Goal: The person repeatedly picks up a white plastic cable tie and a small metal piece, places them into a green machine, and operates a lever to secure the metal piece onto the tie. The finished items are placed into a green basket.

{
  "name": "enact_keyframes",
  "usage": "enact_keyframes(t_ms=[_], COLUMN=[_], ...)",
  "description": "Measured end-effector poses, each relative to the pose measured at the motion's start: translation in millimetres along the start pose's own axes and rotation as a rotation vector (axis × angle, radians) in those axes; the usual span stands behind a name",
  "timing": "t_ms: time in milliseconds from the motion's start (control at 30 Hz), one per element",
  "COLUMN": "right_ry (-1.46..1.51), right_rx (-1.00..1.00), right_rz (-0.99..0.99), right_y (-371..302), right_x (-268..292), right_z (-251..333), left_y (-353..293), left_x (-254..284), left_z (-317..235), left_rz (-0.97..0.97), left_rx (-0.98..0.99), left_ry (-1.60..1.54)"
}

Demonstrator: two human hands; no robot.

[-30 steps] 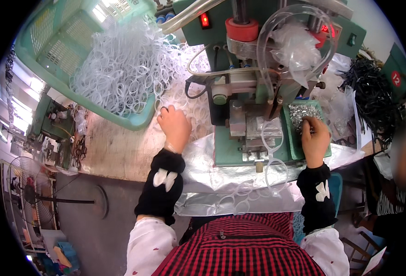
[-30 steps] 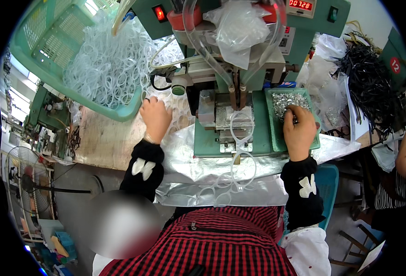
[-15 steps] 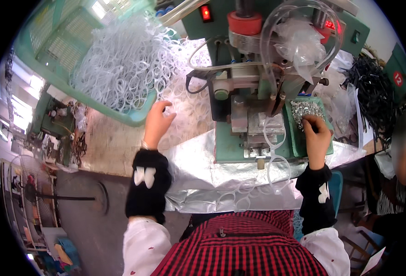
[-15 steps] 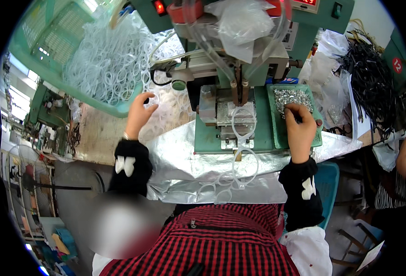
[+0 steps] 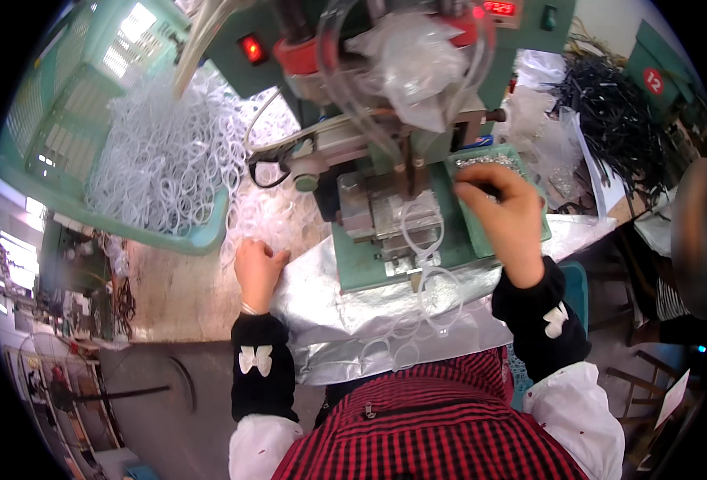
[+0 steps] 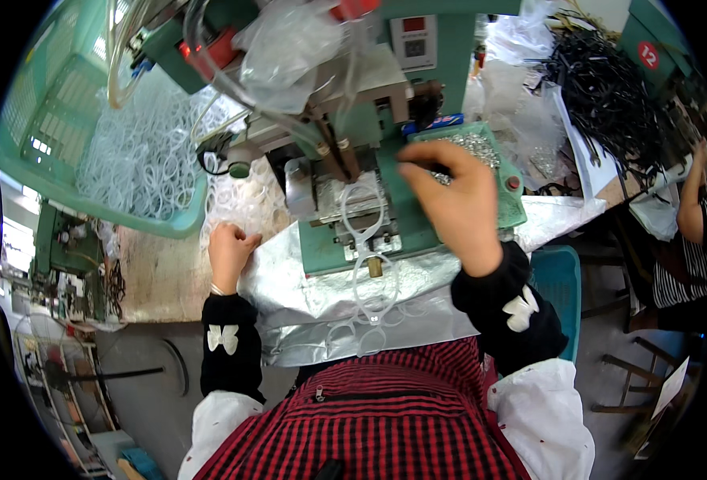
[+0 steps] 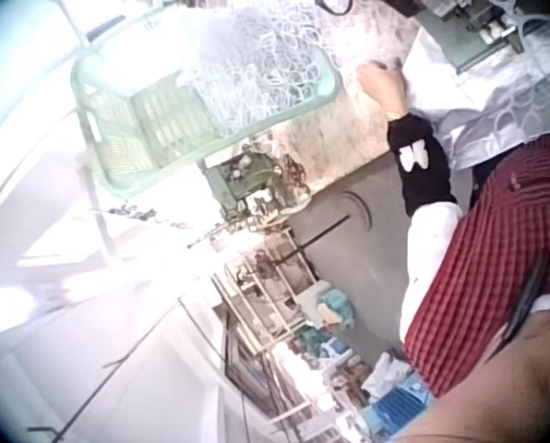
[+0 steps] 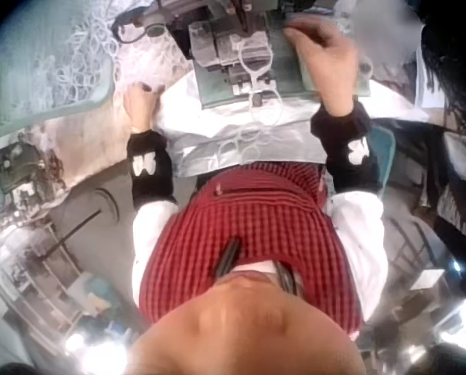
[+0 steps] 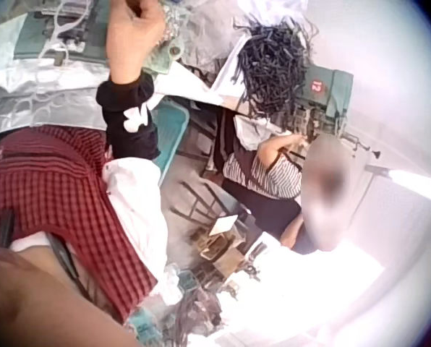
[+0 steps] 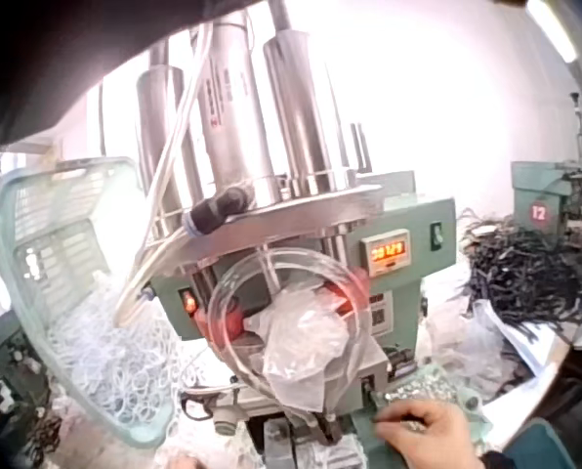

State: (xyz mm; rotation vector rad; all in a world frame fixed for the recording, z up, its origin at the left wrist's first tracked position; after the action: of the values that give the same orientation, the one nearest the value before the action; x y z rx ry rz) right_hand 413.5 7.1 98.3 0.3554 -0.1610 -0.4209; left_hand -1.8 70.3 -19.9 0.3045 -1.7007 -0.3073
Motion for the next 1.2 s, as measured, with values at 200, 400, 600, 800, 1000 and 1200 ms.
enact_keyframes(t_ms=[200, 400, 600, 800, 1000, 1200], right_ry=[0.166, 0.604, 0.322, -0.972, -0.793, -0.742], right_rx=[0.009, -0.213, -0.047, 0.315, 0.31, 0.359], right_rz=[-0.096, 0.03, 0.029, -0.144, -0.232, -0.216], right_y=[-8, -13, -37, 12, -5, 51], right_x=[-32, -56, -31, 39, 59, 49], right_z=[-2, 7, 37, -52, -82, -99], left_y=[11, 54, -38, -57, -55, -54], left_x=[10, 0, 92, 120, 100, 92], left_z=[6, 55, -127, -255, -261, -255], left_rz=[-0.061, 0.486, 0.608, 1.198, 1.086, 1.174], left_rx=[0.125, 1.015, 0.483, 0.405, 0.546, 0.458], left_ry=[-0.298, -1.722, -1.756, -1.629, -1.653, -1.614])
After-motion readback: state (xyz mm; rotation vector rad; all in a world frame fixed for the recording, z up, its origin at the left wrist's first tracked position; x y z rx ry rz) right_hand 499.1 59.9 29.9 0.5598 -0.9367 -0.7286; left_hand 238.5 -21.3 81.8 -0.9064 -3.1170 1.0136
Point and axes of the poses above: each hand's wrist, its own y-axis towards the middle knuckle, its own x-axis out of the back of the hand, z = x × y, the point moved 6 cm from there along y, towards the middle knuckle, and after that the axes turned 7 degrees about -z, right-handed, at the moved point
